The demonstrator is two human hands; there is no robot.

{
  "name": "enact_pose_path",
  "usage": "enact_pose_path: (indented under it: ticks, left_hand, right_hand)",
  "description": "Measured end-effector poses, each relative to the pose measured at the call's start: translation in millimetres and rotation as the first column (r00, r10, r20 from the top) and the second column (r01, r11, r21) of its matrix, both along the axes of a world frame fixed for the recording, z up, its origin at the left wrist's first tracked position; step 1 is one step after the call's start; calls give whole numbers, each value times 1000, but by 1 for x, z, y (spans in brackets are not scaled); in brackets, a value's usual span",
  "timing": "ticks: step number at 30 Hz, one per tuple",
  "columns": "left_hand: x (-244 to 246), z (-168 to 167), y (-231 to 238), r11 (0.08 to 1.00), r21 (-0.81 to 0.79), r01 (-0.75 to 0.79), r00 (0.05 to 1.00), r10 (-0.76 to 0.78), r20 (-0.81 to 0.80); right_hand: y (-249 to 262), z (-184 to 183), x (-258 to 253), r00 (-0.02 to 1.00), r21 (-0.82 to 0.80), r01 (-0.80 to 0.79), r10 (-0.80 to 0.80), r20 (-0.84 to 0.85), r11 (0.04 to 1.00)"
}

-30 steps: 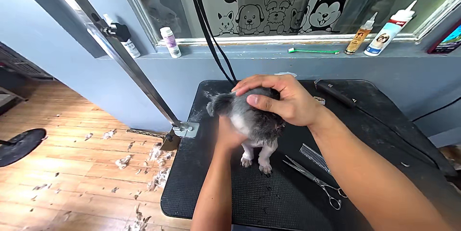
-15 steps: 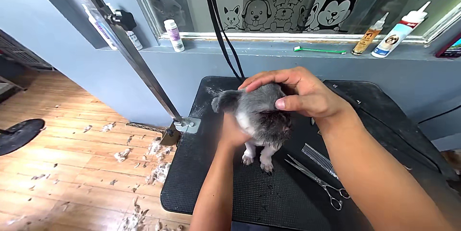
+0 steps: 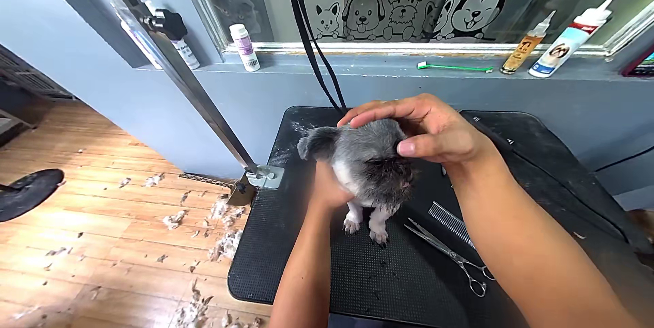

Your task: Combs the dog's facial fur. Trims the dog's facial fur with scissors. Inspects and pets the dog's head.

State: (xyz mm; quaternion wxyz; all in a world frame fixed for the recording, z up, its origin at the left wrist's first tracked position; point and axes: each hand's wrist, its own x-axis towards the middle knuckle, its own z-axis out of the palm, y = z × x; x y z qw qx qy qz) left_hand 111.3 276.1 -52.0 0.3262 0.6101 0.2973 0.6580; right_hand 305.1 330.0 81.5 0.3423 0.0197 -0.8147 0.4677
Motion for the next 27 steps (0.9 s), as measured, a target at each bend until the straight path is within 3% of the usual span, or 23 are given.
enact_pose_path:
  ticks: [2,19,27]
  left_hand:
    - [0,0,-1,1000,13,0,1000,1,-4]
    - [-2,-2,-8,998,10,67,996,-67,56]
    - [-1,1,-8,997,34,72,995,-74,64]
  right_hand:
    - [3,-3,2,999,2,-37,37,-12,999]
    - [-2,-5,-3,993,166,113,-105,-56,980]
    - [4,-9,-1,999,90,11,-7,-46,996]
